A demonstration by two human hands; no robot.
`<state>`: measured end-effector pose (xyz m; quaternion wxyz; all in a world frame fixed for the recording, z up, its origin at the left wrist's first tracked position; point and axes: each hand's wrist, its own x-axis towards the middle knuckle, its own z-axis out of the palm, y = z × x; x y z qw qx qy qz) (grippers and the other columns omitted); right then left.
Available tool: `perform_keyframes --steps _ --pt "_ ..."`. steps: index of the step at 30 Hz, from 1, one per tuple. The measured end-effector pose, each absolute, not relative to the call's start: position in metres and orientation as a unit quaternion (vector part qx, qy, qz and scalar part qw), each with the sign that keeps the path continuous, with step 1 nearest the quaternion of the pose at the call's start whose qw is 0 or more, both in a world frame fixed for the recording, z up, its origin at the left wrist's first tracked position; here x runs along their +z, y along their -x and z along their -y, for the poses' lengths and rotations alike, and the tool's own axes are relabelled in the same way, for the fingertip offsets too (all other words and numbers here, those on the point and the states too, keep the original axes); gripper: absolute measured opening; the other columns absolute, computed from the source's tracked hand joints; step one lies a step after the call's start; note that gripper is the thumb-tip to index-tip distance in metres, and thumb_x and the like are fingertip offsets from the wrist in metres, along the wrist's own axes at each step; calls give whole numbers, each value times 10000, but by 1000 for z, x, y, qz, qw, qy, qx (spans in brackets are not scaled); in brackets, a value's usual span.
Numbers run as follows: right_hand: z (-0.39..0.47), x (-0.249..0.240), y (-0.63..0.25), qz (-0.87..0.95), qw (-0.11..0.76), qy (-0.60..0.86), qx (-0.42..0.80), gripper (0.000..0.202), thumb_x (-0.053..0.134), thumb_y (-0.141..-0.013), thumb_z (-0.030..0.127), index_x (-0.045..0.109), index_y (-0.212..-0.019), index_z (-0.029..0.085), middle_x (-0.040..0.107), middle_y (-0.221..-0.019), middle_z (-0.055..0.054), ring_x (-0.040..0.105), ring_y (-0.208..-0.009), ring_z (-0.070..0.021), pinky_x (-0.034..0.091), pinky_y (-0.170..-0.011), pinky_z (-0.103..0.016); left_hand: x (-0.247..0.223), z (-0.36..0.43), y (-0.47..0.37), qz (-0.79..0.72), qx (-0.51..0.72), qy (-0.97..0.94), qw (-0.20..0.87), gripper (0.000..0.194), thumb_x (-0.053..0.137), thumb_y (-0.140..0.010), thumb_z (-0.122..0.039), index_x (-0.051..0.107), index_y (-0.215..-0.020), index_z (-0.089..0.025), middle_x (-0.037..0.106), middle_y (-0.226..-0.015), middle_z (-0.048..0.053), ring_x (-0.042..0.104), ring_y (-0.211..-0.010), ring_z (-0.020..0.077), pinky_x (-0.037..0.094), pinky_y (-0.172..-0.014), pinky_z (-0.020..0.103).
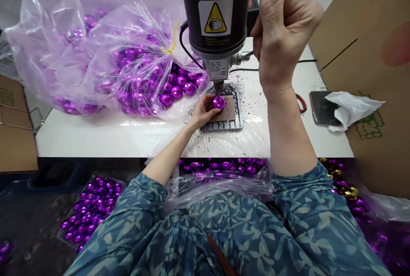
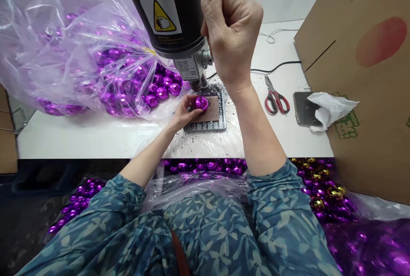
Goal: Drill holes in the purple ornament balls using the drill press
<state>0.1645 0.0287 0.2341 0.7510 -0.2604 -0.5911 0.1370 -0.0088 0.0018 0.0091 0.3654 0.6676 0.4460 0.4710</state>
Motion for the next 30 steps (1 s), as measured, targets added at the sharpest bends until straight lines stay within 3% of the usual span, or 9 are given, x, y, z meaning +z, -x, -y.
perform_keyframes --steps 4,10,17,24,27,30 --pt "-28 232 -164 582 771 219 137 707 444 -934 771 295 -537 205 246 -437 42 189 -389 -22 223 -462 -294 3 8 -2 -426 477 -693 334 585 820 -890 -439 552 -1361 -219 696 -1385 152 698 -1304 306 574 -1154 520" --pt "-27 234 -166 576 781 191 147 695 570 -857 754 340 -513 196 295 -423 46 198 -370 -8 226 -448 -297 -4 9 -14 -435 497 -666 347 619 795 -925 -559 518 -1373 -233 688 -1399 152 699 -1305 292 578 -1146 500" --pt "-20 227 -170 587 768 241 85 742 462 -860 816 282 -518 183 300 -424 41 210 -383 -1 226 -461 -281 -7 7 -13 -439 501 -669 330 607 811 -920 -555 512 -1346 -242 705 -1318 134 733 -1227 298 627 -1053 490" --pt "2 209 -168 545 800 236 84 727 555 -907 695 206 -551 165 243 -425 51 237 -381 -2 239 -488 -281 -11 7 -14 -430 508 -672 324 637 775 -935 -628 492 -1362 -250 691 -1323 132 721 -1231 290 623 -1052 475" --pt "3 200 -171 557 782 261 97 715 497 -898 761 231 -576 181 253 -454 54 282 -398 -7 261 -496 -272 -9 7 -13 -420 506 -678 328 633 763 -944 -630 487 -1370 -252 688 -1346 136 713 -1254 293 609 -1080 477" --pt "4 191 -172 552 787 245 124 670 531 -929 713 296 -589 186 276 -491 53 326 -422 -3 259 -505 -263 -8 8 -13 -424 498 -677 336 636 770 -938 -630 488 -1366 -253 683 -1357 132 703 -1273 296 595 -1112 490"
